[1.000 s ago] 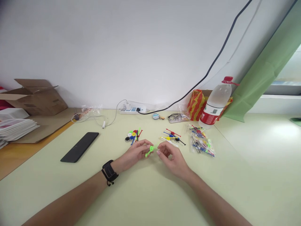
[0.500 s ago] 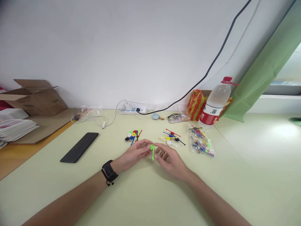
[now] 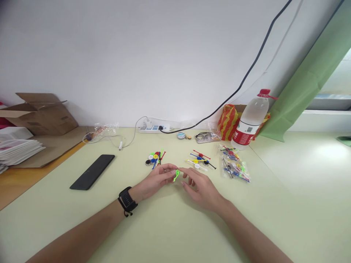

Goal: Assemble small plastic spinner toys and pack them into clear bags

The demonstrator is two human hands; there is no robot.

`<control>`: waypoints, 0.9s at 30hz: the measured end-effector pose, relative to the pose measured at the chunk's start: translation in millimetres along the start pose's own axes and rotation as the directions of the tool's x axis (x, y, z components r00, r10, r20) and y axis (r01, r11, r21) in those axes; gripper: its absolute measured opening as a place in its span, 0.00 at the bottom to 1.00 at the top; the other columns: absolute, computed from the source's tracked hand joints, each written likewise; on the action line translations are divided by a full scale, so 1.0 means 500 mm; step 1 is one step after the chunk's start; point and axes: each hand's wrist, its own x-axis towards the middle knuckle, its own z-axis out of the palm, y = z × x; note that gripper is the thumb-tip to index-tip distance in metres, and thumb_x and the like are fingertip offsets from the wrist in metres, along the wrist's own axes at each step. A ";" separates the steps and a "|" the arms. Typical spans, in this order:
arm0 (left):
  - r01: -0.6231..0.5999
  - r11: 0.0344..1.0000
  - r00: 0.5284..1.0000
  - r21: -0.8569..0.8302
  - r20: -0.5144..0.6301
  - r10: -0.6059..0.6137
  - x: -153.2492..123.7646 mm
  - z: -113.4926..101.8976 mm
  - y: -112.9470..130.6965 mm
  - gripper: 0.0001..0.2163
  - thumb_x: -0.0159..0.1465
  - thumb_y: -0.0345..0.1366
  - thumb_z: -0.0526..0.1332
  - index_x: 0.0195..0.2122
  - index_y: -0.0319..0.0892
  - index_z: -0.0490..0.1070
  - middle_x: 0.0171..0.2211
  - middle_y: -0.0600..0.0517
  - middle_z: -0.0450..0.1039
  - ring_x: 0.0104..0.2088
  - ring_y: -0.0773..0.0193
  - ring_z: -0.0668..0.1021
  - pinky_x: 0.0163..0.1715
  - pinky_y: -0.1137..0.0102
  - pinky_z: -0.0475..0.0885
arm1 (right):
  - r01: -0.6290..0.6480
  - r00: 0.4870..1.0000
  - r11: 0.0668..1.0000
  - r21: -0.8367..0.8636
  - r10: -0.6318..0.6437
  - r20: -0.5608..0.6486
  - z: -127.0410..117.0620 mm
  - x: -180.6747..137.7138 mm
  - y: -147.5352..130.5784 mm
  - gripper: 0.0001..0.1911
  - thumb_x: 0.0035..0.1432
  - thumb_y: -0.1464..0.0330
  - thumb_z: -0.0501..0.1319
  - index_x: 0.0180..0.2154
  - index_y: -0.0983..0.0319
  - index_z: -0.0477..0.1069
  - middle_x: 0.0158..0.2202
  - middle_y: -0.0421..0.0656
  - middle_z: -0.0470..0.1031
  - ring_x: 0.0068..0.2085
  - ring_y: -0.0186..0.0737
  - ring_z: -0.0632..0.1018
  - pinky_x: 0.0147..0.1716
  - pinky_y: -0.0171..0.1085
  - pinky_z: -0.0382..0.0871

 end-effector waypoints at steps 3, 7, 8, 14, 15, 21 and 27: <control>-0.010 1.000 1.000 0.021 -0.001 0.010 0.000 0.001 0.002 0.16 0.56 0.42 0.76 0.41 0.39 0.79 0.37 0.49 0.77 0.37 0.65 0.77 0.42 0.69 0.71 | -0.005 1.000 0.999 0.036 0.006 -0.015 0.001 0.000 0.000 0.23 0.69 0.64 0.57 0.64 0.51 0.67 0.45 0.46 0.77 0.35 0.40 0.77 0.38 0.43 0.77; -0.046 0.998 0.999 0.050 0.000 0.046 0.001 0.000 -0.001 0.17 0.57 0.43 0.76 0.42 0.39 0.79 0.34 0.50 0.76 0.35 0.65 0.77 0.42 0.68 0.72 | -0.049 0.997 0.992 0.115 0.056 -0.055 0.005 0.000 0.001 0.29 0.68 0.63 0.58 0.68 0.52 0.59 0.45 0.46 0.76 0.34 0.39 0.76 0.35 0.41 0.77; -0.057 0.997 0.998 0.057 0.007 0.056 0.001 -0.001 -0.003 0.17 0.57 0.43 0.75 0.42 0.39 0.79 0.34 0.50 0.75 0.35 0.65 0.77 0.42 0.68 0.72 | -0.066 0.995 0.987 0.146 0.077 -0.070 0.005 0.000 0.000 0.29 0.67 0.63 0.59 0.68 0.53 0.59 0.45 0.46 0.75 0.34 0.39 0.76 0.34 0.40 0.77; -0.096 0.992 0.995 0.083 -0.014 0.098 0.008 -0.009 -0.013 0.17 0.57 0.44 0.75 0.42 0.39 0.78 0.34 0.50 0.76 0.36 0.63 0.78 0.43 0.66 0.73 | -0.160 0.987 0.933 0.323 0.162 0.021 -0.007 0.009 -0.023 0.26 0.70 0.56 0.54 0.21 0.60 0.65 0.23 0.39 0.66 0.24 0.35 0.67 0.26 0.37 0.64; -0.100 0.992 0.995 0.079 -0.021 0.101 0.009 -0.010 -0.014 0.17 0.57 0.44 0.75 0.42 0.39 0.78 0.34 0.50 0.76 0.36 0.63 0.79 0.43 0.66 0.73 | -0.170 0.985 0.925 0.340 0.164 0.046 -0.010 0.011 -0.027 0.29 0.71 0.55 0.53 0.18 0.60 0.60 0.20 0.38 0.61 0.23 0.35 0.64 0.26 0.37 0.61; -0.093 0.991 0.996 0.098 0.017 0.092 0.006 -0.006 -0.012 0.16 0.59 0.43 0.74 0.43 0.40 0.78 0.35 0.51 0.76 0.36 0.64 0.78 0.43 0.66 0.73 | -0.194 0.970 0.882 0.429 0.239 -0.053 -0.008 0.016 -0.024 0.15 0.67 0.55 0.60 0.35 0.59 0.70 0.26 0.37 0.67 0.27 0.36 0.68 0.28 0.36 0.62; -0.096 0.991 0.995 0.088 0.040 0.093 0.004 -0.004 -0.010 0.15 0.60 0.43 0.74 0.42 0.40 0.77 0.36 0.51 0.75 0.36 0.65 0.78 0.43 0.67 0.73 | -0.157 0.960 0.908 0.389 0.233 -0.157 -0.001 0.011 -0.016 0.14 0.66 0.57 0.62 0.48 0.57 0.68 0.39 0.44 0.75 0.37 0.41 0.76 0.35 0.39 0.71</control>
